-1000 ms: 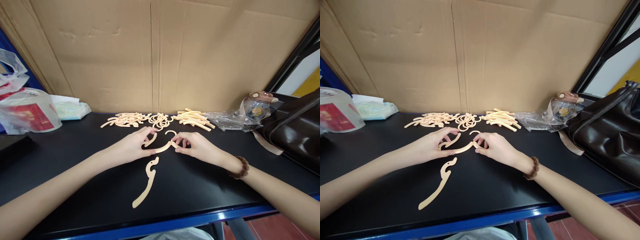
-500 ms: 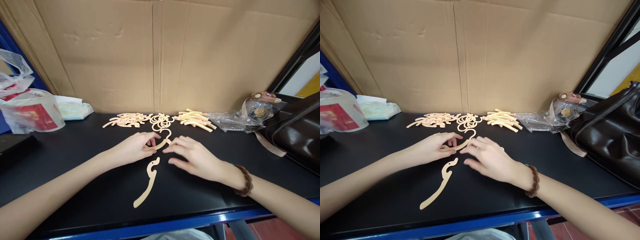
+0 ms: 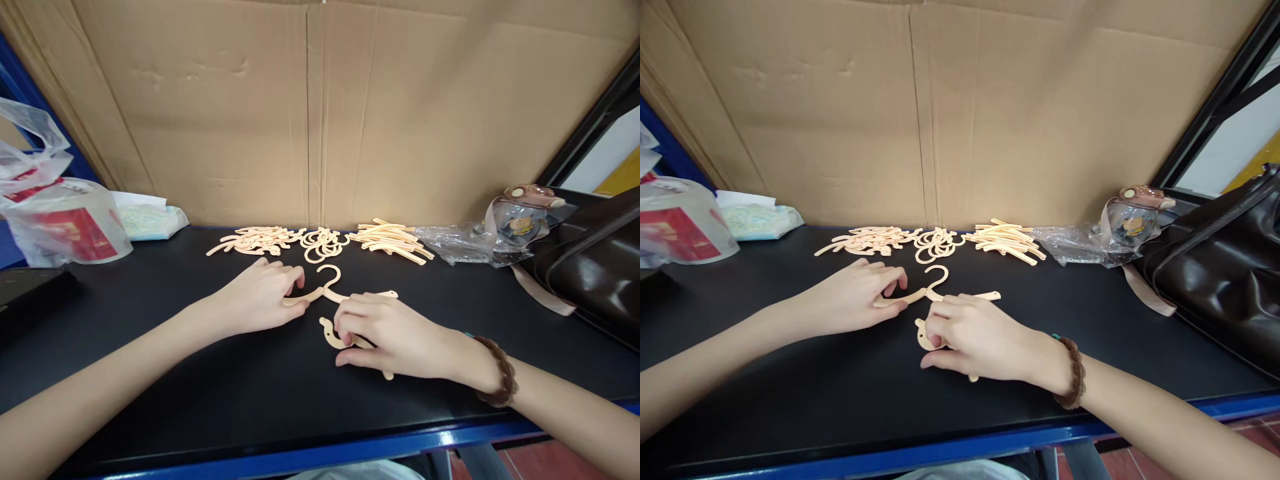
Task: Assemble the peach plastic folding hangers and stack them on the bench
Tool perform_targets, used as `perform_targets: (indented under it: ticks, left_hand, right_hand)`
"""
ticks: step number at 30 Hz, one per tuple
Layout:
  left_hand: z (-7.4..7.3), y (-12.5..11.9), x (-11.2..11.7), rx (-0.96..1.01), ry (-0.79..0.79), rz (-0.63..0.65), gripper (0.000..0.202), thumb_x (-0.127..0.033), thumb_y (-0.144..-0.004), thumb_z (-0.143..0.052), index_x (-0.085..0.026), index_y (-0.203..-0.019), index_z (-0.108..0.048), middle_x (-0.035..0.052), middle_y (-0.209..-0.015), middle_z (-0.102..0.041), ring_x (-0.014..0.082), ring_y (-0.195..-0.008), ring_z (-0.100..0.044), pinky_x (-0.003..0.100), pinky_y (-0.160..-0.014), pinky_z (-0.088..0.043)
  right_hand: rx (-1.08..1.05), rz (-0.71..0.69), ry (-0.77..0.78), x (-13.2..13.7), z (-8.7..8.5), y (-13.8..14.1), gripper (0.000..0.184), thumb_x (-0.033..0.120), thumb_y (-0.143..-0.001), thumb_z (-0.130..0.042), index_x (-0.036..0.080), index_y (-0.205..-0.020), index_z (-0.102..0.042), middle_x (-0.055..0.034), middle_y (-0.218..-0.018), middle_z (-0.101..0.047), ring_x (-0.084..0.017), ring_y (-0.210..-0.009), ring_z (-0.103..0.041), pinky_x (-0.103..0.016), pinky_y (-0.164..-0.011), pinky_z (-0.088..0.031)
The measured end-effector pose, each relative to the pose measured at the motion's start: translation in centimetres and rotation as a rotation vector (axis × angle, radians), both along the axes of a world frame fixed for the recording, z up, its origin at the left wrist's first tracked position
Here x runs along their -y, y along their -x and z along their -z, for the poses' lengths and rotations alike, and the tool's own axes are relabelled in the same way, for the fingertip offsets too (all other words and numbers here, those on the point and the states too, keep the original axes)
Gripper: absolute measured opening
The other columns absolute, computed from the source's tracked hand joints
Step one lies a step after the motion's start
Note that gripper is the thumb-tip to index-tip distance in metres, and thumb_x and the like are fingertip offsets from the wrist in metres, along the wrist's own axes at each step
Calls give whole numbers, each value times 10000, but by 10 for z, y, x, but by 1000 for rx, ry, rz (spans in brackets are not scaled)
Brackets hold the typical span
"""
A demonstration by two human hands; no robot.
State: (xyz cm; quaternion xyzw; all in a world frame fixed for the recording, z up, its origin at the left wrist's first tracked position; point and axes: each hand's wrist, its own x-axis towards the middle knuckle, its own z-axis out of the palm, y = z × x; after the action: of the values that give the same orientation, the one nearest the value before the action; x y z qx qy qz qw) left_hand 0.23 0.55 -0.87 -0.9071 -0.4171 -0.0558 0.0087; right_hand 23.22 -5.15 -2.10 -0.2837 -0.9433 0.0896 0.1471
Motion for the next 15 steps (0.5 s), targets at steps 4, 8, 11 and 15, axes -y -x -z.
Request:
perform_targets:
  ticks: [4,8,11,15]
  left_hand:
    - [7,-6,4,70,-133,179,256,-325,-925,-448,-175,-1100,-560,82,-1125,-614,234,-1028,-552,343,-857,-410]
    - [16,-16,11,105,-53,383,375,-128,-940,-379,-225,-1293,-459,44,-1341,-523,180,-1219,-457,317,-1002,-324]
    - [17,-20,13,114,-35,380,266,-170,-953,-395,-229,-1162,-548,30,-1175,-615,177,-1092,-528,337,-967,-315]
    - [14,-20,12,109,-107,305,220,-350,-947,-456,-194,-877,-596,3,-846,-641,163,-826,-558,352,-860,-323]
  right_hand:
    - [-14,74,54,-6,0,-7,63,257,-879,-616,210,-906,-584,13,-853,-614,-125,-774,-559,-237,-715,-417]
    - [-27,53,73,-7,-2,-10,147,140,-869,-553,223,-978,-608,12,-860,-636,-122,-734,-572,-225,-684,-429]
    - [-84,76,70,-9,-6,-15,195,122,-869,-523,194,-1014,-630,-11,-870,-668,-126,-709,-597,-230,-678,-440]
    - [-154,157,73,-20,-11,-25,207,138,-887,-503,182,-1023,-652,-18,-839,-664,-130,-717,-603,-231,-656,-446]
